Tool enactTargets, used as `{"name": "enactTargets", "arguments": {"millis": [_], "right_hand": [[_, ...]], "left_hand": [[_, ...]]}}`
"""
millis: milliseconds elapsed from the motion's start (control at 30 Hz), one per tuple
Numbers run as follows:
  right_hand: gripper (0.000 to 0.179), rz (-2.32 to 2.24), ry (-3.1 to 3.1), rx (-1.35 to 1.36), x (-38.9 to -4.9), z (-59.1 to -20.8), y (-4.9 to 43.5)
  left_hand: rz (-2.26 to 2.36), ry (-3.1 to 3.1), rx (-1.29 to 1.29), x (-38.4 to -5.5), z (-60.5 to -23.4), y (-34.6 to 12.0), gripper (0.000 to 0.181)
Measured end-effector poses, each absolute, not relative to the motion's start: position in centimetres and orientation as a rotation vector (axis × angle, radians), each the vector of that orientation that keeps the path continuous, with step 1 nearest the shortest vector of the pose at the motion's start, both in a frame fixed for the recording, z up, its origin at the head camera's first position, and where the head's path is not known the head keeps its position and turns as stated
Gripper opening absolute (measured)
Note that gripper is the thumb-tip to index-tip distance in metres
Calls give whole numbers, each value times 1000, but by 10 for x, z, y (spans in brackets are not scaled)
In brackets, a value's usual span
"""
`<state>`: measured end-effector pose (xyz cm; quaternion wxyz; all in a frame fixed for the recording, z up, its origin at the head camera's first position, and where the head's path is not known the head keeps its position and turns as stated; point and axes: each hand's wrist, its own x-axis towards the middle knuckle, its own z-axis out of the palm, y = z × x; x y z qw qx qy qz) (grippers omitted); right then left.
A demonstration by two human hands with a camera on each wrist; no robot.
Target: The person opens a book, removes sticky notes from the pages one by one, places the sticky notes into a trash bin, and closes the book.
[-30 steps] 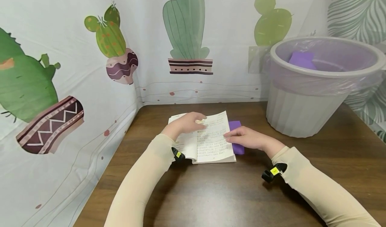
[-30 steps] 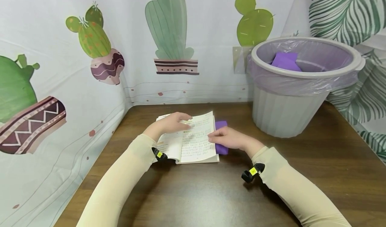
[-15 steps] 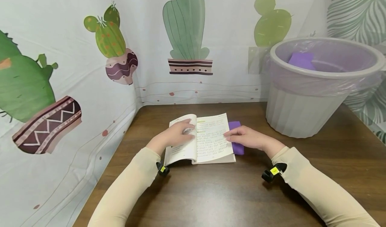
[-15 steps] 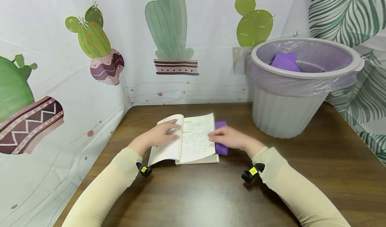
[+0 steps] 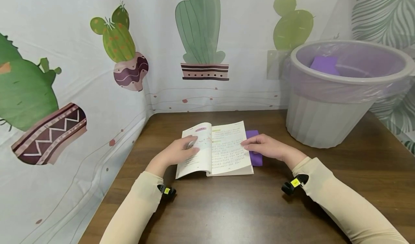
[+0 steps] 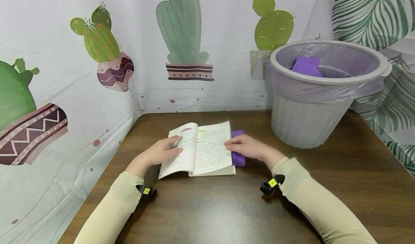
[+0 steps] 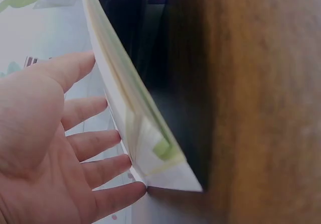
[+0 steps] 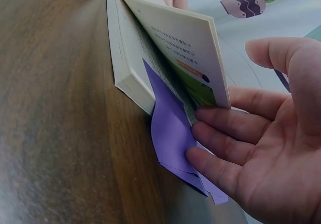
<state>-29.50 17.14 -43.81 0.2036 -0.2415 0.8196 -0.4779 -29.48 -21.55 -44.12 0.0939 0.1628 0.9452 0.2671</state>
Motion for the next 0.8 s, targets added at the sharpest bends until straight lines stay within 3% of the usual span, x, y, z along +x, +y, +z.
{"name": "enactTargets", "arguments": {"millis": [800], "right_hand": [[46, -1494, 2123, -646, -304, -444, 180]], "left_hand": [[895, 2758, 398, -285, -446, -222, 70]]}}
